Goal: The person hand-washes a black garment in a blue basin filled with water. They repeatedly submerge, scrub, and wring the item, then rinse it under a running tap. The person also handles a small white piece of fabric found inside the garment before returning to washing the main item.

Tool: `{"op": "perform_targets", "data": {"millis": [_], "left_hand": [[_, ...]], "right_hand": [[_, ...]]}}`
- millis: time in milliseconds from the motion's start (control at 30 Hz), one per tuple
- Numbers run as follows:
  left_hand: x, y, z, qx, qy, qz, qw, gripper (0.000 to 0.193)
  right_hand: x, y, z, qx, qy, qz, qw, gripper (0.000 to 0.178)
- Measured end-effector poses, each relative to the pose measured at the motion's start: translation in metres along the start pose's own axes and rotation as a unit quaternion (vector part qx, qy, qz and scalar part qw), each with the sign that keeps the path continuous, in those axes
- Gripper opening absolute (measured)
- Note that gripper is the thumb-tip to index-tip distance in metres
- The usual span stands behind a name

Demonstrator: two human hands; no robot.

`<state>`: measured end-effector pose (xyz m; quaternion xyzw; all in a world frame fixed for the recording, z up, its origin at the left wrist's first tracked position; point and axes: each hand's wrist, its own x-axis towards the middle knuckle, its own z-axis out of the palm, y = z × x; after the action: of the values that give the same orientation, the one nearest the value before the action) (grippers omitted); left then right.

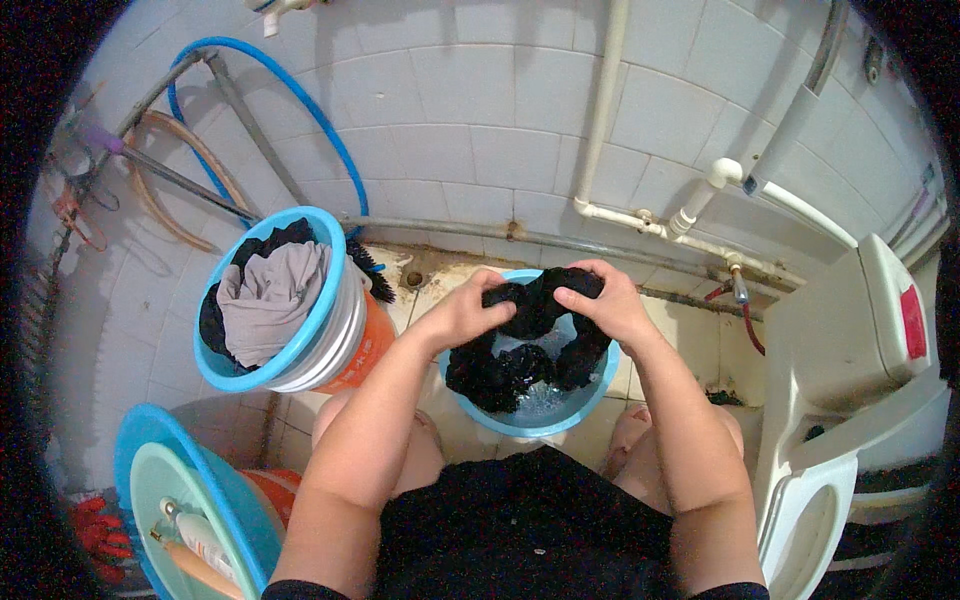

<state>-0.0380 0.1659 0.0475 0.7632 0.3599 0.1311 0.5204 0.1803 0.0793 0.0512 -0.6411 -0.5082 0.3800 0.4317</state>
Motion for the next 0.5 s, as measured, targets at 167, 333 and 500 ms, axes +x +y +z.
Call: {"op": "perform_targets", "data": {"millis": [167,333,500], "left_hand": [[0.002,0.007,0.030,-0.014,-0.060,0.187,0.980,0.101],[0.016,0.027,0.037,-0.072,-0.065,0.115,0.989,0.062],[0.010,0.037,0.040,-0.140,0.023,0.054,0.988,0.041]], "right_hand": [[-0.011,-0.033,0.004,-0.024,-0.093,-0.099,0.990,0.054],[-0.006,-0.024,0.002,-0.012,-0.047,-0.078,0.996,0.060],[-0.001,-0.007,-0.010,0.117,-0.132,0.002,0.984,0.084]]}}
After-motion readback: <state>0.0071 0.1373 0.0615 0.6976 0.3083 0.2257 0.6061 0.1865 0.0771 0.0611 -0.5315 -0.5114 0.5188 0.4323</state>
